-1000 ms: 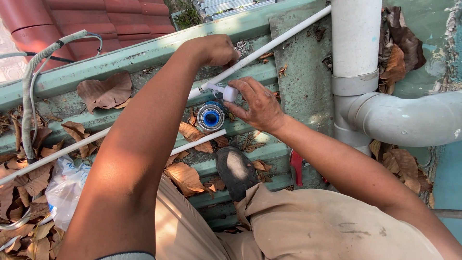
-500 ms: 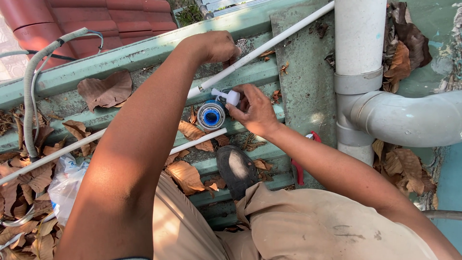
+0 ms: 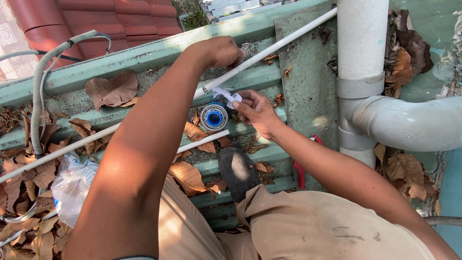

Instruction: The person sits on a rooftop covered in dry leaves and works on a white PVC pipe system. They pull a yellow wire through a pipe, apply glue to the pipe ends, and connect two pipe sections together. The person also handles a plastic bag and a glue container during the process.

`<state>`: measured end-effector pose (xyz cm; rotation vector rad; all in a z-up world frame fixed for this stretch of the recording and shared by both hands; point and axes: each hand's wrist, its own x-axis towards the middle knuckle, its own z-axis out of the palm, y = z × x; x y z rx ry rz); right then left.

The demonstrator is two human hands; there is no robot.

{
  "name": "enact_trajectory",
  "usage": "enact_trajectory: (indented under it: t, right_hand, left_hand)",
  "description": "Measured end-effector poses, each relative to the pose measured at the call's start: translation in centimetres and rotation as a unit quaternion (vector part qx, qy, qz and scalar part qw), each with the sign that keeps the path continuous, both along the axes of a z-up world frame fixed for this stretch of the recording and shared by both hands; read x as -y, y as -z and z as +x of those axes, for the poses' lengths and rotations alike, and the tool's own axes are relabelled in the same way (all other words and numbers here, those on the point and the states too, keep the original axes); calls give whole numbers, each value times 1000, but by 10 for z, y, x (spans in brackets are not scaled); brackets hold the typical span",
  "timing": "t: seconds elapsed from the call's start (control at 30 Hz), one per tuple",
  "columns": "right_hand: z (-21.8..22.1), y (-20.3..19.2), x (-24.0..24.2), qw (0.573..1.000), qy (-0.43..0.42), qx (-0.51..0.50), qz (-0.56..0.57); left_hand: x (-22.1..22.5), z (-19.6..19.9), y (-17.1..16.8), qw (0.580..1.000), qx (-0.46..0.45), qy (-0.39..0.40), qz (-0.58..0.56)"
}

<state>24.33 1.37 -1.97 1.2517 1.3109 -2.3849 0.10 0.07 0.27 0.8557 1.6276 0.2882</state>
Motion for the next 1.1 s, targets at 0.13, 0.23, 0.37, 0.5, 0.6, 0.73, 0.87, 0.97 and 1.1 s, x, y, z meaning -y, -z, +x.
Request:
enact_trajectory:
  t: [0.13, 0.23, 0.37, 0.5, 0.6, 0.73, 0.87, 0.97, 1.1]
  right_hand:
    - [-3, -35, -15, 926, -152, -41, 344]
    - [-16, -37, -22, 739, -260, -153, 603]
    - [-39, -47, -19, 674, -303, -200, 643]
    - [-62, -53, -20, 632, -414, -135, 641]
    - [-73, -57, -18, 606, -439, -111, 654]
    - [-77, -35, -21, 577, -455, -146, 662]
    - [-81, -39, -28, 554, -461, -161, 674]
    - [-79, -56, -35, 569, -458, -191, 656]
    - [-69, -80, -40, 627, -497, -133, 586]
  left_hand:
    - [-4, 2, -17, 998, 33, -19, -40]
    - [-2, 2, -39, 992, 73, -68, -82]
    - [0, 2, -42, 987, 94, -94, -90]
    - [1, 2, -49, 978, 128, -130, -100]
    - [1, 3, -38, 968, 170, -147, -111]
    - [1, 4, -53, 968, 142, -161, -133]
    - [0, 5, -33, 962, 152, -184, -136]
    - [0, 4, -24, 954, 190, -196, -121]
    - [2, 0, -21, 973, 147, -160, -81]
